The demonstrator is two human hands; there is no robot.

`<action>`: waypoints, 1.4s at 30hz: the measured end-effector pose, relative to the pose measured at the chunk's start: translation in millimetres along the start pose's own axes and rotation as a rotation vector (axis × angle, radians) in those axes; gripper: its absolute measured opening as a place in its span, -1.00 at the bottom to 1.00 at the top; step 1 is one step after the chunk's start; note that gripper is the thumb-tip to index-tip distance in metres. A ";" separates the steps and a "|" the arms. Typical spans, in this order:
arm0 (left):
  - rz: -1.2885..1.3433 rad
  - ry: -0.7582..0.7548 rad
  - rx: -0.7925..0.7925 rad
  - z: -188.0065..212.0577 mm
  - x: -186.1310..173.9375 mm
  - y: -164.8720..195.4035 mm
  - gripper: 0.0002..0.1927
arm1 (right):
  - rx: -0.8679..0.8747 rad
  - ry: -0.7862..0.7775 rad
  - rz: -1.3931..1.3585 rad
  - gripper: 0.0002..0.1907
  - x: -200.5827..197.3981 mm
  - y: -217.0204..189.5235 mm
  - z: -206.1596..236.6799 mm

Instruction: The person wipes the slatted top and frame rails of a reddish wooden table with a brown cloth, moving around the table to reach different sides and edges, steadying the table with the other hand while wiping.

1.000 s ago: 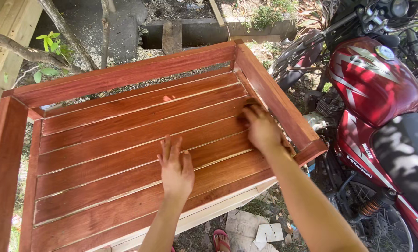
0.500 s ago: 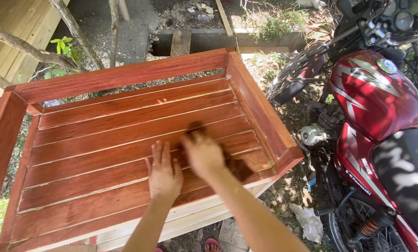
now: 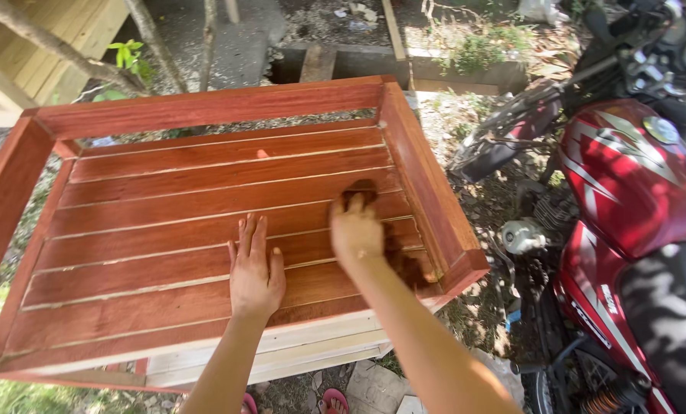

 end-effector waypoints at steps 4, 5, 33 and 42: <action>0.021 0.115 -0.032 0.3 -3.3 -6.1 -0.40 | -0.263 -0.120 -0.104 -0.48 5.6 -76.4 39.2; 0.029 0.152 -0.054 1.1 -4.5 -9.5 -0.40 | -0.356 -0.085 -0.221 -0.45 0.0 -82.7 48.3; -0.225 0.368 -0.423 152.8 -266.5 -137.1 -0.45 | -0.974 -0.154 -0.399 -0.38 -2.5 -377.5 173.5; -0.394 0.473 -0.472 187.3 -307.6 -174.3 -0.34 | -0.964 -0.110 -0.321 -0.40 14.5 -464.7 168.8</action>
Point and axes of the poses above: each hand's wrist, its own z-axis away from the middle knuckle, its own x-axis out of the palm, y = z × x, the point moved 5 cm from there along -z, towards the middle knuckle, and after that the axes turned 13 degrees about x, right-handed, at the moved point
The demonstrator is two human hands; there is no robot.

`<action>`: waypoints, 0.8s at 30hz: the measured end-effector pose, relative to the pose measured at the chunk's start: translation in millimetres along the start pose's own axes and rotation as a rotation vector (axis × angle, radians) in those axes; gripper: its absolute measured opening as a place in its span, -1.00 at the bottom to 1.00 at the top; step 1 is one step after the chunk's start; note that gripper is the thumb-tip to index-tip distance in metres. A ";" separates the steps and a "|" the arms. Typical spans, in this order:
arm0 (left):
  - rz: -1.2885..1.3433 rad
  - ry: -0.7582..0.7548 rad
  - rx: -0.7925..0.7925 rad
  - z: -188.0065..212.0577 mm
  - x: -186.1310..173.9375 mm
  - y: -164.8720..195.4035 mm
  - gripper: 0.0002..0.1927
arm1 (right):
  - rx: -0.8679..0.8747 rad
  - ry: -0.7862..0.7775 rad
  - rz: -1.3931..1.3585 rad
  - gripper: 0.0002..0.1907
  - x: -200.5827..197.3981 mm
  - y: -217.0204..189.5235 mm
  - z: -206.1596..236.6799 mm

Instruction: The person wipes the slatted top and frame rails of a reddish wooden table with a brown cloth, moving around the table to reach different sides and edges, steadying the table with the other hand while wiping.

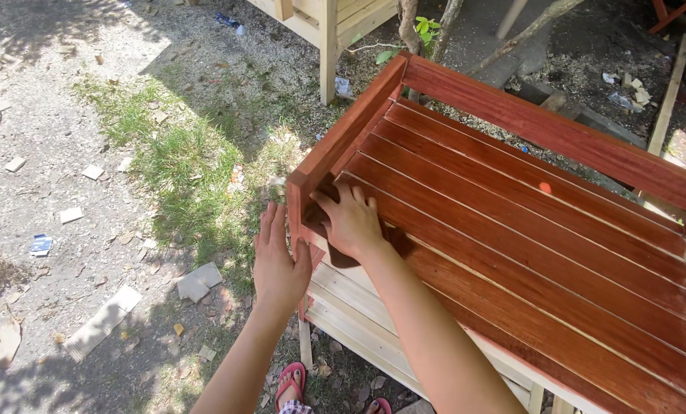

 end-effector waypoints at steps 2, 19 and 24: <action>0.062 -0.057 -0.167 -8.5 14.9 -17.3 -0.32 | 0.027 -0.043 0.003 -0.40 -11.4 9.7 24.8; -0.037 -0.117 -0.387 -44.2 16.3 -45.6 -0.69 | 0.061 0.051 0.143 -0.52 -7.7 -16.8 11.3; -0.098 -0.244 -0.437 -45.6 15.7 -43.2 -0.67 | 0.047 -0.001 0.095 -0.57 3.3 -31.1 -9.9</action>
Point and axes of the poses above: each hand's wrist, its own z-axis away from the middle knuckle, its own x-axis out of the palm, y = z × x, the point moved 5 cm from there along -z, towards the middle knuckle, and after that the axes turned 13 degrees about x, right-handed, at the moved point
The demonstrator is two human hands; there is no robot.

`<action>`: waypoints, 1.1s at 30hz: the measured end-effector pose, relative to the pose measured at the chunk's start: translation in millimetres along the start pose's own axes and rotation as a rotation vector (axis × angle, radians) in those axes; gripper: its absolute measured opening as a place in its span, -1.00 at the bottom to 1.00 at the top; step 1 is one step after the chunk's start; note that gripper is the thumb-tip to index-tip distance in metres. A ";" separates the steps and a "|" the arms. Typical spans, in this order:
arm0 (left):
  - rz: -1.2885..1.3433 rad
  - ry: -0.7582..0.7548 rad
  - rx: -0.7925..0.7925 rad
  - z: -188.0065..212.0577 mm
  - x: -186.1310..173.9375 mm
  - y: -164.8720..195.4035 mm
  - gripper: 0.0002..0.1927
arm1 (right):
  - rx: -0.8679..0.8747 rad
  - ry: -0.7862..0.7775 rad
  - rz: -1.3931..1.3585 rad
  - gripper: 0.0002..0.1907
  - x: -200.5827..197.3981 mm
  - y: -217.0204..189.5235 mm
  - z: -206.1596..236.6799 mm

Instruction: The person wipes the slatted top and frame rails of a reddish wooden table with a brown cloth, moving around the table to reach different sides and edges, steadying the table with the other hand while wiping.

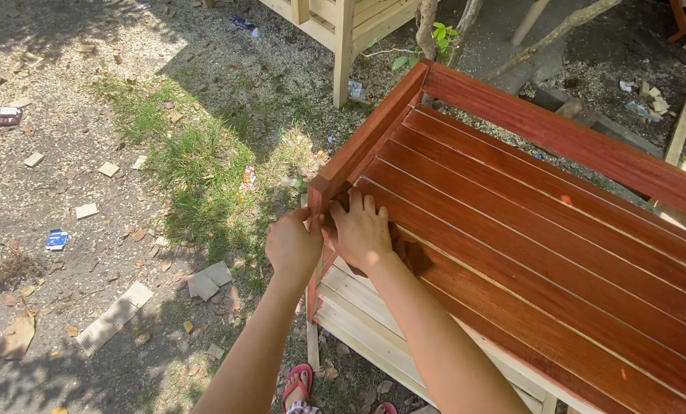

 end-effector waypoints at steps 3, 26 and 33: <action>-0.095 0.040 0.094 -2.0 -3.5 4.9 -0.70 | -0.042 -0.019 -0.098 -0.53 -13.0 19.7 26.9; -0.313 -0.110 0.157 -28.4 -4.0 18.6 -0.67 | -0.063 -0.099 -0.086 -0.52 2.9 23.2 -15.8; -0.319 -0.176 0.115 -30.8 -7.8 27.5 -0.73 | -0.036 -0.238 -0.115 -0.44 -42.1 86.3 68.6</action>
Point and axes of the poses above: each hand's wrist, its own z-axis away from the middle knuckle, its own x-axis out of the palm, y = z × x, the point moved 5 cm from there along -z, towards the middle knuckle, and after that the axes turned 13 degrees about x, right-handed, at the moved point
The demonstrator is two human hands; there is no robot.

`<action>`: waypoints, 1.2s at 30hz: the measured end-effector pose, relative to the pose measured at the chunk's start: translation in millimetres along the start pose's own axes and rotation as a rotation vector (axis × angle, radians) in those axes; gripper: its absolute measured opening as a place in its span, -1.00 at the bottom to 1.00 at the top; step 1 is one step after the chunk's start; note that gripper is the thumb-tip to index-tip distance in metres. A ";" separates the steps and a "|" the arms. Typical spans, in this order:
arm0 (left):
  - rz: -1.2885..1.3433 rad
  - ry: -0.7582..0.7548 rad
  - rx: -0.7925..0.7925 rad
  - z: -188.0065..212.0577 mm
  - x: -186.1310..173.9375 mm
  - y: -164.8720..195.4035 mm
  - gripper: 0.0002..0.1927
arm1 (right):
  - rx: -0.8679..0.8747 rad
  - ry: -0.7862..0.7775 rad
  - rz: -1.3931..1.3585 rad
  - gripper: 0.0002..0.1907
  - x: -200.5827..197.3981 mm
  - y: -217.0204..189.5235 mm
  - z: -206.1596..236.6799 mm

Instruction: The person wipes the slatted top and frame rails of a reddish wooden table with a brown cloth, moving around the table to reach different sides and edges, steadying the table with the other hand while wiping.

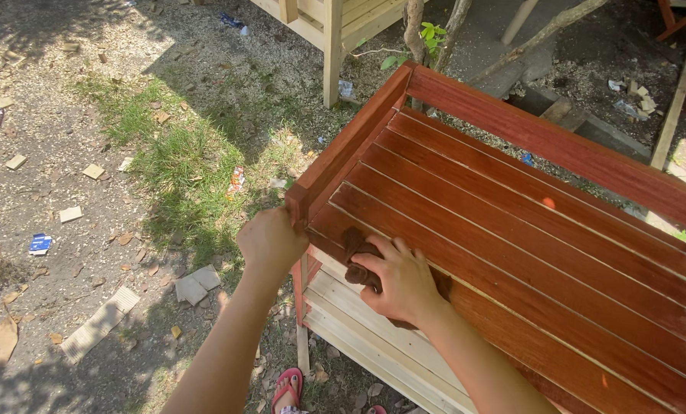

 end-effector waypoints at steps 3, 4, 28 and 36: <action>0.006 -0.037 -0.001 -1.9 3.7 -1.8 -0.78 | 0.015 0.007 0.038 -0.41 4.5 13.6 4.5; -0.001 -0.036 0.001 -3.3 4.3 -2.4 -0.79 | 0.013 0.020 0.036 -0.39 7.1 10.5 -2.5; -0.053 -0.076 0.044 -14.5 -1.7 -4.7 -0.65 | 0.046 -0.166 0.128 -0.32 17.4 -57.4 -80.8; -0.018 -0.075 0.056 -18.0 -3.0 -7.4 -0.70 | 0.009 -0.098 0.168 -0.38 19.9 -58.5 -83.9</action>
Point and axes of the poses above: each hand's wrist, its own z-axis away from the middle knuckle, its own x-axis out of the palm, y = z × x, the point moved 5 cm from there along -z, towards the middle knuckle, and after that the axes turned 13 degrees about x, right-handed, at the moved point
